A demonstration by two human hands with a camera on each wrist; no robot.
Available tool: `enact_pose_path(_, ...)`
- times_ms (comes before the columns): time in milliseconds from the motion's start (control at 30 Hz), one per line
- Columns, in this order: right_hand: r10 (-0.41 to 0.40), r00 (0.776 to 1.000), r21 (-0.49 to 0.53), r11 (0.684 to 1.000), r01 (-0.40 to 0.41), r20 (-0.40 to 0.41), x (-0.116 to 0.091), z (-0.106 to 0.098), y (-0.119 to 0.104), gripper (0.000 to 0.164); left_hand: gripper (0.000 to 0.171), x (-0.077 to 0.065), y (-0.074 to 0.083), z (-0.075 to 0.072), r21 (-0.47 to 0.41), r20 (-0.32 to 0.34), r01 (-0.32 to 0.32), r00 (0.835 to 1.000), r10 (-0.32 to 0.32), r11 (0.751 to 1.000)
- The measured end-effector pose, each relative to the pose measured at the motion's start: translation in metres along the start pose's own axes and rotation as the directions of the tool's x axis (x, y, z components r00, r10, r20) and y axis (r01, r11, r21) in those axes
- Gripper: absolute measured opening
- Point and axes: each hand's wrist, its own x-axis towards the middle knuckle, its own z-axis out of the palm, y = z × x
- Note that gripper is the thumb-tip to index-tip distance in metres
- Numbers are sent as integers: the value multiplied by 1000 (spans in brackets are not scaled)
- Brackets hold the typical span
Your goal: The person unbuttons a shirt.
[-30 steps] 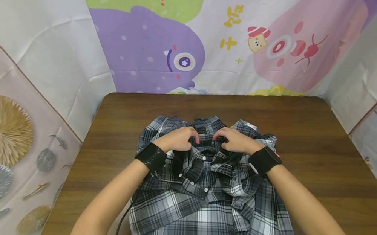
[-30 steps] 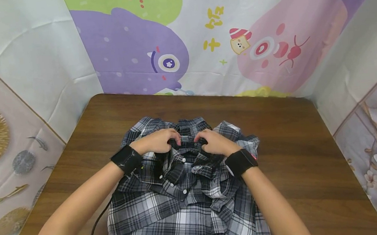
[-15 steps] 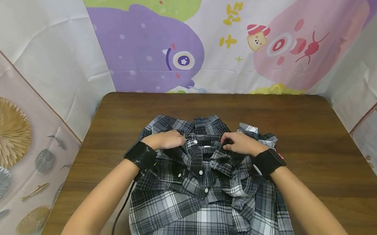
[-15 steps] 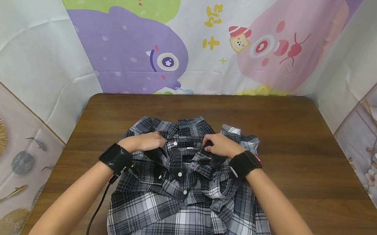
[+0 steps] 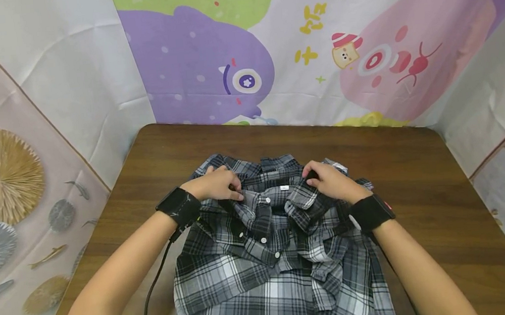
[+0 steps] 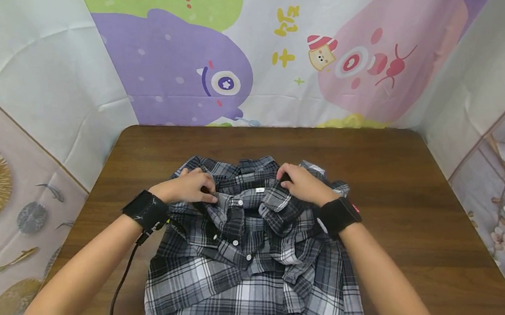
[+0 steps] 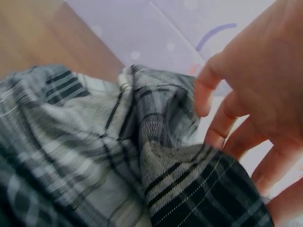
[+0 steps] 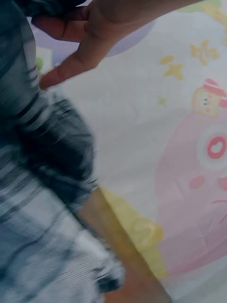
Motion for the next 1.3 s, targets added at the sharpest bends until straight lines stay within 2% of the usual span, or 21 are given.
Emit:
enact_pose_path(133, -32, 998, 25, 999, 34, -62, -1, -20, -8, 23, 28, 1, 0, -10, -131, -61, -101, 994, 94, 986)
enact_pose_path(233, -11, 998, 42, 999, 14, -68, -2, -35, -13, 42, 29, 2, -1, -17, -282, -89, -159, 986, 139, 946)
enact_pose_path(333, 67, 997, 40, 997, -66, -30, -2, -48, -16, 55, 26, 2, -2, -24, -368, -131, -180, 981, 140, 912)
enact_pose_path(400, 107, 994, 24, 994, -106, -12, -2, -54, -18, 54, 25, 3, -1, -28, -390, -157, -183, 979, 131, 903)
enact_pose_path(500, 123, 991, -33, 992, -124, -43, -1, -59, -19, 41, 25, 3, 0, -34, -440, -170, -178, 979, 113, 880)
enact_pose_path(567, 118, 989, -57, 991, -123, -92, 0, -60, -19, 30, 34, 4, 0, -38, -463, -170, -184, 978, 117, 867)
enact_pose_path(600, 117, 986, -60, 990, -125, -122, 0, -61, -18, 27, 45, 5, 0, -41, -475, -167, -182, 979, 115, 861)
enact_pose_path(633, 117, 981, -53, 991, -126, -152, 1, -61, -18, 25, 57, 5, 0, -43, -484, -161, -167, 982, 100, 859)
enact_pose_path(733, 137, 962, 10, 990, -139, -235, 3, -60, -16, 27, 80, 9, 0, -53, -438, -150, -89, 988, 25, 894)
enact_pose_path(767, 153, 952, 47, 988, -146, -264, 4, -59, -15, 31, 82, 10, 1, -56, -418, -154, -57, 988, -9, 907)
enact_pose_path(800, 175, 941, 103, 983, -151, -291, 4, -58, -15, 34, 71, 12, 1, -59, -391, -166, -26, 985, -42, 920)
enact_pose_path(867, 236, 912, 258, 954, -152, -334, 7, -57, -15, 37, 41, 16, 2, -64, -321, -229, -3, 971, -75, 947)
enact_pose_path(900, 274, 897, 363, 921, -141, -347, 9, -56, -15, 38, 33, 17, 2, -66, -295, -268, -4, 960, -78, 956)
enact_pose_path(933, 310, 881, 462, 879, -122, -358, 10, -55, -16, 38, 31, 19, 3, -67, -279, -315, -10, 946, -82, 960)
enact_pose_path(1000, 364, 856, 639, 767, -52, -368, 14, -52, -17, 32, 33, 22, 4, -69, -278, -394, -22, 914, -93, 960)
enact_pose_path(1033, 384, 849, 706, 708, -18, -363, 16, -51, -17, 33, 29, 24, 5, -70, -296, -421, -21, 900, -110, 955)
enact_pose_path(1100, 403, 842, 786, 617, 39, -359, 20, -47, -18, 33, 27, 28, 8, -70, -358, -451, -16, 879, -158, 934)
enact_pose_path(1167, 411, 836, 806, 589, 61, -363, 25, -44, -18, 33, 35, 32, 10, -69, -447, -459, -11, 861, -218, 895)
enact_pose_path(1200, 417, 832, 809, 585, 63, -366, 27, -42, -18, 34, 38, 35, 12, -68, -486, -464, -8, 849, -251, 874)
enact_pose_path(1300, 440, 807, 785, 618, 47, -394, 35, -36, -18, 36, 37, 44, 16, -65, -557, -485, 8, 809, -333, 830)
